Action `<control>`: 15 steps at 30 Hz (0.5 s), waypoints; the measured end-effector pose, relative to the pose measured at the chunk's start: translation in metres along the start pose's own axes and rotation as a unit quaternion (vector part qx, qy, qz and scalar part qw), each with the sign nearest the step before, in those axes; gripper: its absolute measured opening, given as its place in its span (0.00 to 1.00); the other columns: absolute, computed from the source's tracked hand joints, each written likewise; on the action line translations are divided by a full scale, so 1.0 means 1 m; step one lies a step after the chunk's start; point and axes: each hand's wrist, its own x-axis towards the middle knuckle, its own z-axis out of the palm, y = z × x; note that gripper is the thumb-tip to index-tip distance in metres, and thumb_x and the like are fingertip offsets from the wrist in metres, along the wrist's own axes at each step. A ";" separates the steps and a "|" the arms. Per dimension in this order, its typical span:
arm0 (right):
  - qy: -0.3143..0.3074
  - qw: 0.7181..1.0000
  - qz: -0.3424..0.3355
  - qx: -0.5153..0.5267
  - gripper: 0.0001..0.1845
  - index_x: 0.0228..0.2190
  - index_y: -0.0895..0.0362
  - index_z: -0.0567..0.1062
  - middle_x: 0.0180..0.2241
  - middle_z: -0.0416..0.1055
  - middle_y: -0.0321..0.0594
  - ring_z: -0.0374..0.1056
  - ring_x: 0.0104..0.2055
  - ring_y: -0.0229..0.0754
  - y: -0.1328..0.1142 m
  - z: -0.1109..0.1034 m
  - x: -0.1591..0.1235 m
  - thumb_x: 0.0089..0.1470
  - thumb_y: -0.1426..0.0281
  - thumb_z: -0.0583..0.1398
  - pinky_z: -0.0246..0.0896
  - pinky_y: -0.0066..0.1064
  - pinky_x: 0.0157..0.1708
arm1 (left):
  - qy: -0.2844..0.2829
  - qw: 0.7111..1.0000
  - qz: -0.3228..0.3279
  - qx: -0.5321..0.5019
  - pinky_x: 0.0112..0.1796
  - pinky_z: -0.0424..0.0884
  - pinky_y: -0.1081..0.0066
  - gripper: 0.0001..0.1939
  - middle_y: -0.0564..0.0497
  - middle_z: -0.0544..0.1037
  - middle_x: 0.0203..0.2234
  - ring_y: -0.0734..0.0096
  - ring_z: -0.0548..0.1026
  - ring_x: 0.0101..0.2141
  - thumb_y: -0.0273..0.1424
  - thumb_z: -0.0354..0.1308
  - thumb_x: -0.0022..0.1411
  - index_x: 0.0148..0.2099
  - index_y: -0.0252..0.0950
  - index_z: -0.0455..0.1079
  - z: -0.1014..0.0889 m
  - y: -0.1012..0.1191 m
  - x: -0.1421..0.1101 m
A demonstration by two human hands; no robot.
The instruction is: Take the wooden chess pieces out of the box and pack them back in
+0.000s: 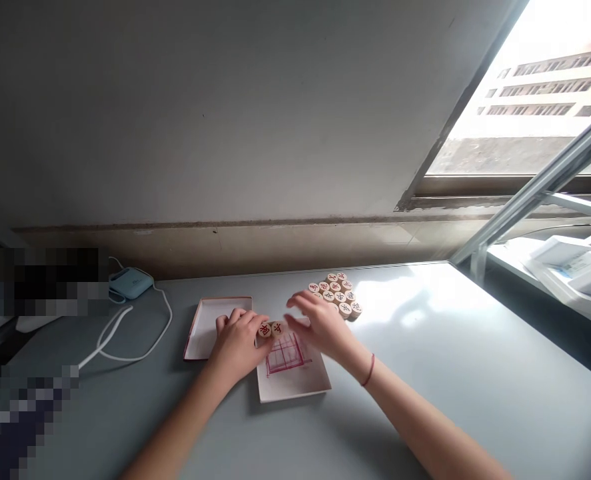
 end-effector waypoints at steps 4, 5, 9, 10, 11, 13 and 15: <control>-0.027 0.976 0.190 -0.102 0.12 0.39 0.55 0.74 0.40 0.72 0.43 0.69 0.33 0.39 0.036 -0.027 0.031 0.60 0.66 0.53 0.58 0.28 0.33 | -0.001 1.000 0.001 0.000 0.42 0.58 0.59 0.09 0.52 0.78 0.38 0.58 0.69 0.46 0.37 0.56 0.59 0.41 0.43 0.74 0.000 0.000 0.002; -0.061 0.963 0.226 -0.137 0.13 0.42 0.55 0.73 0.42 0.72 0.44 0.70 0.38 0.41 0.047 -0.032 0.039 0.59 0.65 0.52 0.58 0.28 0.34 | -0.002 1.000 -0.001 0.000 0.42 0.58 0.60 0.08 0.52 0.78 0.38 0.58 0.69 0.45 0.36 0.56 0.59 0.40 0.43 0.74 0.000 0.000 0.003; -0.131 0.938 0.276 -0.161 0.13 0.39 0.57 0.77 0.37 0.75 0.48 0.71 0.37 0.46 0.083 -0.041 0.062 0.53 0.68 0.57 0.58 0.29 0.30 | -0.008 1.000 -0.008 -0.004 0.42 0.58 0.60 0.08 0.52 0.78 0.37 0.59 0.69 0.45 0.34 0.55 0.58 0.39 0.43 0.74 0.004 -0.001 0.007; -0.148 0.934 0.283 -0.163 0.12 0.38 0.58 0.77 0.35 0.75 0.48 0.71 0.36 0.46 0.088 -0.040 0.065 0.51 0.68 0.59 0.59 0.29 0.30 | -0.009 1.000 -0.006 -0.006 0.43 0.58 0.60 0.08 0.52 0.78 0.37 0.58 0.69 0.45 0.34 0.55 0.58 0.38 0.43 0.75 0.004 -0.001 0.008; -0.162 0.929 0.288 -0.165 0.12 0.37 0.58 0.78 0.35 0.76 0.48 0.72 0.35 0.46 0.093 -0.040 0.067 0.50 0.68 0.61 0.59 0.29 0.29 | -0.010 1.000 -0.003 -0.006 0.43 0.58 0.60 0.09 0.52 0.78 0.37 0.58 0.68 0.45 0.35 0.55 0.58 0.38 0.43 0.75 0.005 -0.002 0.008; -0.181 0.923 0.294 -0.167 0.12 0.36 0.58 0.79 0.35 0.76 0.49 0.72 0.35 0.47 0.098 -0.038 0.071 0.47 0.69 0.63 0.60 0.30 0.29 | -0.012 1.000 0.005 -0.006 0.43 0.59 0.59 0.10 0.51 0.78 0.37 0.57 0.68 0.45 0.38 0.55 0.58 0.39 0.43 0.75 0.004 -0.003 0.007; -0.189 0.921 0.296 -0.165 0.13 0.36 0.58 0.79 0.35 0.76 0.49 0.72 0.34 0.47 0.101 -0.036 0.073 0.45 0.69 0.64 0.62 0.30 0.29 | -0.012 1.000 0.014 -0.004 0.43 0.59 0.59 0.13 0.50 0.78 0.39 0.56 0.67 0.46 0.40 0.56 0.57 0.42 0.43 0.74 0.002 -0.003 0.006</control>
